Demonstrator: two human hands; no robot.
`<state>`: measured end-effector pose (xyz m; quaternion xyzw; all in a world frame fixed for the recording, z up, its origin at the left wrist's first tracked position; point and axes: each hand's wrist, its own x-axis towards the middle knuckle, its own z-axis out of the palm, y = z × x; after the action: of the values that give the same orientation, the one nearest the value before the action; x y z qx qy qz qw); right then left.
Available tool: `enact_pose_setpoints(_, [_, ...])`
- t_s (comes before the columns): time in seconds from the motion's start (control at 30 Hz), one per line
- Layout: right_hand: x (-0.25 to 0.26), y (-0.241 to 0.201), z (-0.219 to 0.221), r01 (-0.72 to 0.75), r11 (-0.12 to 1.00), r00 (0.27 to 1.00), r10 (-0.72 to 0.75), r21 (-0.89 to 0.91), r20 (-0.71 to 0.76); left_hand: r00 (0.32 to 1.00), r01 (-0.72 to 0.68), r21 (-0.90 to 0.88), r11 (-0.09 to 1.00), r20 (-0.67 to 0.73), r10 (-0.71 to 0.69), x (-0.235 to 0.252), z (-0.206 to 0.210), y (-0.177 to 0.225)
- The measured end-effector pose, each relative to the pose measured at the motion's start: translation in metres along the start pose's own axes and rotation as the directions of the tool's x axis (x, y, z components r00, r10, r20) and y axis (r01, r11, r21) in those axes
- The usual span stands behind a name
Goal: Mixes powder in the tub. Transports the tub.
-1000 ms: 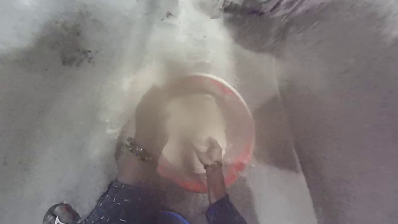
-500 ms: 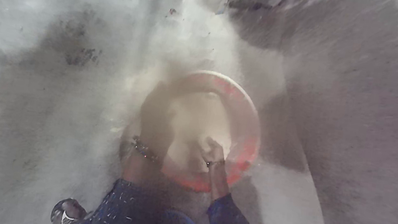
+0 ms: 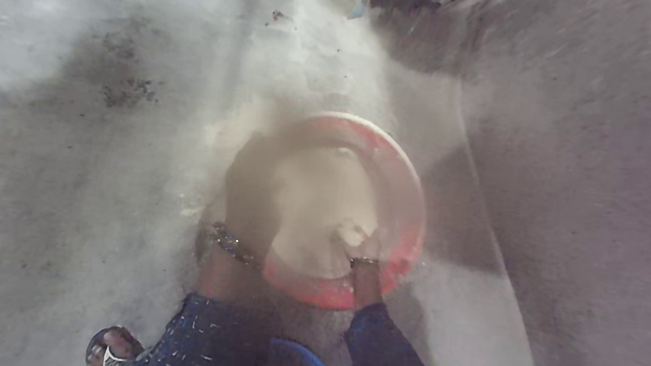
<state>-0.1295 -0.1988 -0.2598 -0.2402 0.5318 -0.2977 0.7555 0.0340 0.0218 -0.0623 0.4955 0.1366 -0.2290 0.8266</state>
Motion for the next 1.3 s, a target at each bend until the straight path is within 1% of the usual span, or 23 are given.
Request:
enact_pose_setpoints(0.1, [0.008, 0.003, -0.002, -0.016, 0.997, 1.0, 0.014, 0.07, 0.017, 1.0, -0.005, -0.05, 0.999, 0.018, 0.006, 0.009, -0.006, -0.006])
enact_pose_setpoints(0.23, [0.01, 0.006, -0.003, 0.0, 0.997, 1.0, 0.0, 0.074, 0.001, 1.0, 0.002, -0.057, 0.998, -0.011, -0.002, 0.001, 0.002, -0.002])
enact_pose_setpoints(0.3, [0.003, 0.004, -0.004, 0.026, 0.999, 0.999, -0.025, -0.045, 0.036, 1.0, 0.005, -0.048, 0.999, -0.009, -0.005, 0.002, 0.002, -0.003])
enact_pose_setpoints(0.37, [-0.021, -0.006, 0.006, 0.031, 0.954, 0.983, 0.024, -0.297, 0.18, 1.0, 0.001, -0.031, 1.0, 0.009, -0.001, 0.005, -0.001, -0.004])
enact_pose_setpoints(0.43, [-0.035, -0.017, 0.016, 0.072, 0.833, 0.926, 0.149, -0.549, 0.347, 1.0, -0.008, 0.018, 1.0, 0.019, 0.007, 0.004, -0.001, -0.004])
enact_pose_setpoints(0.47, [-0.039, -0.024, 0.017, 0.118, 0.758, 0.908, 0.178, -0.642, 0.378, 0.999, -0.016, 0.026, 1.0, 0.037, 0.016, 0.008, -0.005, -0.007])
enact_pose_setpoints(0.5, [-0.04, -0.03, 0.017, 0.175, 0.682, 0.917, 0.149, -0.71, 0.369, 0.997, -0.027, 0.023, 0.999, 0.066, 0.025, 0.016, -0.012, -0.011])
enact_pose_setpoints(0.57, [-0.043, -0.038, 0.016, 0.256, 0.519, 0.954, 0.002, -0.815, 0.301, 0.997, -0.017, 0.003, 1.0, 0.081, 0.017, 0.015, -0.011, -0.01])
enact_pose_setpoints(0.6, [-0.04, -0.04, 0.014, 0.25, 0.435, 0.967, -0.061, -0.865, 0.249, 0.998, -0.011, 0.008, 1.0, 0.054, 0.01, 0.008, -0.004, -0.006])
enact_pose_setpoints(0.67, [-0.022, -0.035, 0.006, 0.161, 0.318, 0.983, -0.136, -0.934, 0.123, 1.0, -0.002, 0.005, 1.0, 0.017, 0.001, -0.001, 0.003, 0.001])
enact_pose_setpoints(0.7, [-0.01, -0.03, 0.002, 0.125, 0.296, 0.984, -0.16, -0.947, 0.08, 1.0, -0.002, -0.001, 1.0, 0.025, 0.002, 0.002, 0.0, 0.0])
enact_pose_setpoints(0.77, [0.005, -0.013, 0.002, 0.098, 0.3, 0.981, -0.19, -0.949, 0.042, 1.0, 0.0, -0.002, 1.0, 0.001, 0.0, -0.003, 0.003, 0.003])
enact_pose_setpoints(0.8, [0.003, -0.004, 0.007, 0.098, 0.299, 0.985, -0.163, -0.949, 0.05, 1.0, 0.007, 0.014, 1.0, -0.022, -0.007, -0.01, 0.009, 0.007])
enact_pose_setpoints(0.87, [-0.013, 0.008, 0.021, 0.116, 0.263, 0.993, -0.057, -0.958, 0.105, 0.999, 0.027, 0.058, 0.998, -0.034, -0.025, -0.031, 0.025, 0.015])
enact_pose_setpoints(0.93, [-0.027, 0.015, 0.043, 0.181, 0.199, 0.978, 0.061, -0.963, 0.197, 0.998, 0.065, 0.115, 0.991, -0.001, -0.066, -0.05, 0.035, 0.024])
enact_pose_setpoints(0.97, [-0.035, 0.015, 0.053, 0.265, 0.142, 0.95, 0.132, -0.954, 0.283, 0.997, 0.078, 0.127, 0.989, -0.011, -0.077, -0.053, 0.037, 0.026])
enact_pose_setpoints(1.03, [-0.048, 0.01, 0.067, 0.499, -0.037, 0.825, 0.327, -0.866, 0.461, 0.996, 0.086, 0.122, 0.989, -0.025, -0.084, -0.055, 0.037, 0.025])
enact_pose_setpoints(1.1, [-0.057, 0.006, 0.065, 0.703, -0.245, 0.676, 0.522, -0.667, 0.52, 0.997, 0.075, 0.129, 0.989, -0.013, -0.074, -0.055, 0.036, 0.023])
enact_pose_setpoints(1.13, [-0.058, 0.009, 0.059, 0.766, -0.33, 0.625, 0.585, -0.552, 0.517, 0.997, 0.072, 0.125, 0.99, -0.009, -0.072, -0.053, 0.034, 0.021])
enact_pose_setpoints(1.17, [-0.054, 0.015, 0.052, 0.802, -0.392, 0.59, 0.636, -0.451, 0.497, 0.998, 0.067, 0.108, 0.992, 0.003, -0.067, -0.046, 0.027, 0.018])
enact_pose_setpoints(1.23, [-0.04, 0.022, 0.034, 0.837, -0.434, 0.547, 0.674, -0.332, 0.497, 0.999, 0.018, 0.016, 1.0, 0.043, -0.019, -0.012, 0.005, 0.001])
enact_pose_setpoints(1.27, [-0.032, 0.02, 0.028, 0.838, -0.442, 0.546, 0.668, -0.32, 0.506, 0.998, 0.008, -0.036, 0.999, 0.065, -0.006, 0.003, -0.003, -0.006])
enact_pose_setpoints(1.3, [-0.022, 0.016, 0.024, 0.82, -0.467, 0.571, 0.645, -0.329, 0.508, 0.995, 0.008, -0.066, 0.998, 0.097, -0.002, 0.014, -0.011, -0.013])
